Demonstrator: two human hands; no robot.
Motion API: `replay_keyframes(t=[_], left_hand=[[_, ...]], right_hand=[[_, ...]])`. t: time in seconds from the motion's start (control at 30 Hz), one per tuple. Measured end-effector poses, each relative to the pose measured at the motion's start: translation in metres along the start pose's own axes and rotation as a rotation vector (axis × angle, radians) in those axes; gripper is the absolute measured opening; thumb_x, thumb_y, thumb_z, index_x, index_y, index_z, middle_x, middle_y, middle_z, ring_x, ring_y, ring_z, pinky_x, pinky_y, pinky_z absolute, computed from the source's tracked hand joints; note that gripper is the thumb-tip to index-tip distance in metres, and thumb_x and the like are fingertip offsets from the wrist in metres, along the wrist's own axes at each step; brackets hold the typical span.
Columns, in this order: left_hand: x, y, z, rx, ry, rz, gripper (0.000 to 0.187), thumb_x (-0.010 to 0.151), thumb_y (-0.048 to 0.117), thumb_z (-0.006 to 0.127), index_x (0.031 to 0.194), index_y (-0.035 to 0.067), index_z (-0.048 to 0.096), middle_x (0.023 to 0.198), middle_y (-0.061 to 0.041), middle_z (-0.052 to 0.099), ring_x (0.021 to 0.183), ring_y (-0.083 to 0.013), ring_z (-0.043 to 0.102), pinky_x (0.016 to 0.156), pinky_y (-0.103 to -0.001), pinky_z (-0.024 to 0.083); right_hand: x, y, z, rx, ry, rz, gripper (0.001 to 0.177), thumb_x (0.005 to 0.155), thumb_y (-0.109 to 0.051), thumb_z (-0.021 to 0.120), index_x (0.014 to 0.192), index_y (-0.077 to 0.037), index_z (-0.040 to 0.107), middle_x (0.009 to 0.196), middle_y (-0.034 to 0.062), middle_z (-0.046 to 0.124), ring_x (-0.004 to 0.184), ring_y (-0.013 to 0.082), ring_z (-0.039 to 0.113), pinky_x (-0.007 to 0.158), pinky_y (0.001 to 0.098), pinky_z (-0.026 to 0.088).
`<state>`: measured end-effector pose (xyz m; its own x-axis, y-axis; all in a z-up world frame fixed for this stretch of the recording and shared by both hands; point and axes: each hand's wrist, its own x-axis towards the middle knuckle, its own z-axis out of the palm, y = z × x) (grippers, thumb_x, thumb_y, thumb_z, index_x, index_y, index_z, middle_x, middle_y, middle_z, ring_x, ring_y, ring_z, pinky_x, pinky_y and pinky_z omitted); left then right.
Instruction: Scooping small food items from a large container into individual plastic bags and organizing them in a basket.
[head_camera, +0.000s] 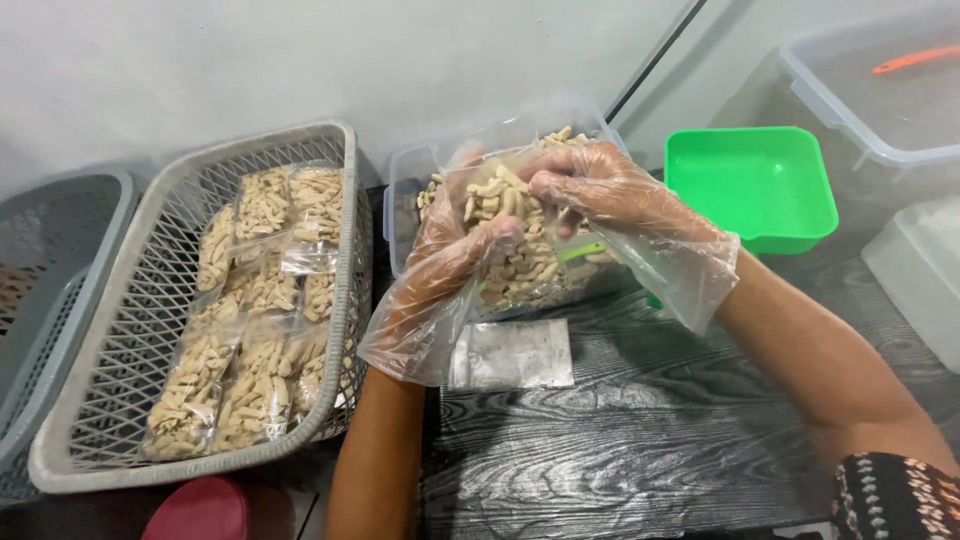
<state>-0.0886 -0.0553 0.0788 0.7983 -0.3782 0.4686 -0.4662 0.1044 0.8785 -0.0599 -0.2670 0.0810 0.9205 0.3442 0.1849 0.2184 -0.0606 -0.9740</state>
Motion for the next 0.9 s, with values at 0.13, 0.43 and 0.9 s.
replay_keyframes(t=[0.13,0.43,0.9], left_hand=[[-0.004,0.002,-0.001,0.017,-0.004,-0.020,0.074,0.090,0.036,0.076,0.152,0.014,0.043,0.145,-0.021,0.054,0.137,-0.0316,0.053,0.118,-0.046,0.042],[-0.004,-0.004,-0.009,0.043,0.051,-0.049,0.091,0.082,0.036,0.088,0.153,0.015,0.036,0.142,-0.022,0.055,0.135,-0.0335,0.053,0.116,-0.048,0.042],[0.001,-0.016,-0.020,0.173,0.142,0.116,0.079,0.085,0.045,0.084,0.146,0.013,0.044,0.129,-0.023,0.062,0.121,-0.0378,0.064,0.105,-0.052,0.052]], right_hand=[[-0.003,-0.016,0.002,-0.034,0.023,-0.028,0.028,0.099,-0.022,0.067,0.115,0.001,0.070,0.083,0.0108,0.066,0.078,0.0154,0.069,0.060,0.0307,0.064],[0.004,-0.006,0.012,-0.002,0.139,-0.113,0.018,0.100,-0.019,0.070,0.095,-0.002,0.071,0.080,0.0086,0.065,0.074,0.0132,0.069,0.060,0.0292,0.064],[0.008,-0.015,0.016,-0.135,0.217,-0.329,0.013,0.101,-0.011,0.070,0.100,0.001,0.071,0.078,0.0118,0.065,0.069,0.0128,0.065,0.060,0.0262,0.059]])
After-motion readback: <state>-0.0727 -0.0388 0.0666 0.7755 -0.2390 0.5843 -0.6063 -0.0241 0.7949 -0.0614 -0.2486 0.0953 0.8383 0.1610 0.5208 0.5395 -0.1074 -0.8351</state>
